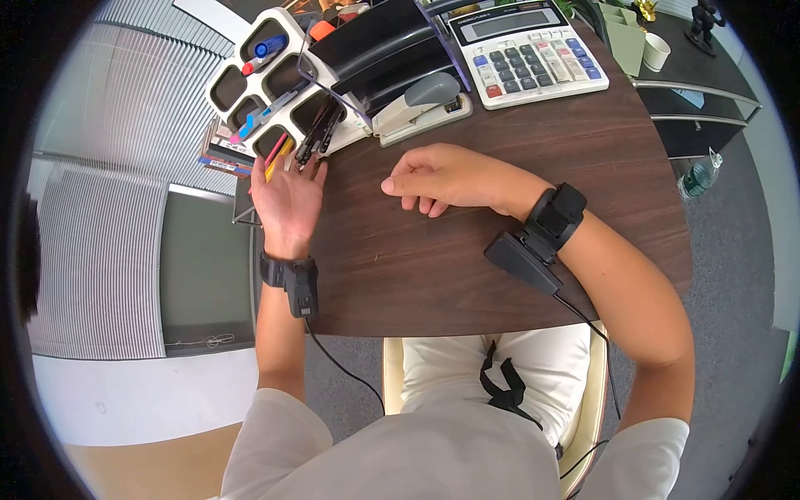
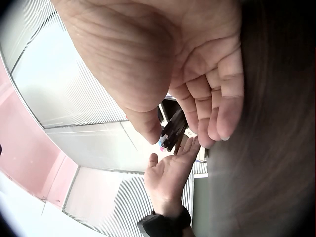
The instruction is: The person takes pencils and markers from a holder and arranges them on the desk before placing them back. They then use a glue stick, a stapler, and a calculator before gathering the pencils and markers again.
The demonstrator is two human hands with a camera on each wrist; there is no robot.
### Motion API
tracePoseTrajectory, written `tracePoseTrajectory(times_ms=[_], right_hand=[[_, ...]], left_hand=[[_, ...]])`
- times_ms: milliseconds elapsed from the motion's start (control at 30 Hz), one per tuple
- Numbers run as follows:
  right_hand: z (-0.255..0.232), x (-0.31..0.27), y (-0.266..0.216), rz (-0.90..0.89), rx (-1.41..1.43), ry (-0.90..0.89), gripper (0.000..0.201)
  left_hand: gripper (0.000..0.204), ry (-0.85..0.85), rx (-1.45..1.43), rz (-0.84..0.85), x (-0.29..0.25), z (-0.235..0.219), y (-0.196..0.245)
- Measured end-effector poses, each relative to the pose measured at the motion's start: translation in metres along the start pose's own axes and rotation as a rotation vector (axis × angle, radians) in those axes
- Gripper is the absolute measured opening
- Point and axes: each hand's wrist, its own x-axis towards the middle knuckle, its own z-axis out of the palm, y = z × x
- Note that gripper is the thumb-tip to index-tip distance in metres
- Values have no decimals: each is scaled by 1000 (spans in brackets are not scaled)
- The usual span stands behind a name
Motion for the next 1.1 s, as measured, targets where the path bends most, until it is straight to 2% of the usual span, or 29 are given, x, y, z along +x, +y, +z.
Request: tracePoseTrajectory(times_ms=[100, 133, 167, 233, 267, 300, 367, 400, 433, 500, 533, 633, 833, 1000, 1100], right_hand=[[1, 0, -1, 7, 6, -6, 36], [1, -1, -2, 6, 5, -12, 35], [1, -1, -3, 6, 2, -20, 35], [1, 0, -2, 8, 2, -20, 34], [1, 0, -1, 9, 3, -16, 33], [2, 0, -1, 21, -5, -15, 33], [1, 0, -1, 6, 17, -18, 32], [0, 0, 0, 25, 2, -7, 32], [-1, 0, 1, 8, 16, -7, 30], [-2, 1, 3, 13, 12, 7, 29], [-2, 1, 4, 6, 20, 11, 29], [-3, 0, 2, 33, 13, 30, 27], [5, -1, -5, 75, -44, 53, 24], [8, -2, -11, 124, -63, 65, 23], [9, -2, -7, 56, -95, 91, 24]], left_hand=[[70, 51, 90, -87, -14, -9, -5], [58, 142, 74, -132, -21, -10, -9], [58, 145, 72, -134, -23, -12, -8], [46, -248, 262, -292, -24, -18, -6], [39, -336, 254, -355, -23, -12, -3], [39, -335, 240, -358, -21, -6, 0], [35, -639, 682, -345, -15, 2, 1], [26, -714, 825, -237, -14, 4, -5], [26, -729, 798, -235, -12, 6, -10], [22, -875, 1190, 12, -7, 12, -19], [20, -856, 1250, 117, -8, 17, -21], [19, -829, 1263, 174, -5, 17, -26], [18, -792, 1065, 183, -7, -1, -29], [20, -813, 1089, 222, -7, -1, -29], [20, -804, 1094, 247, -7, -1, -31]])
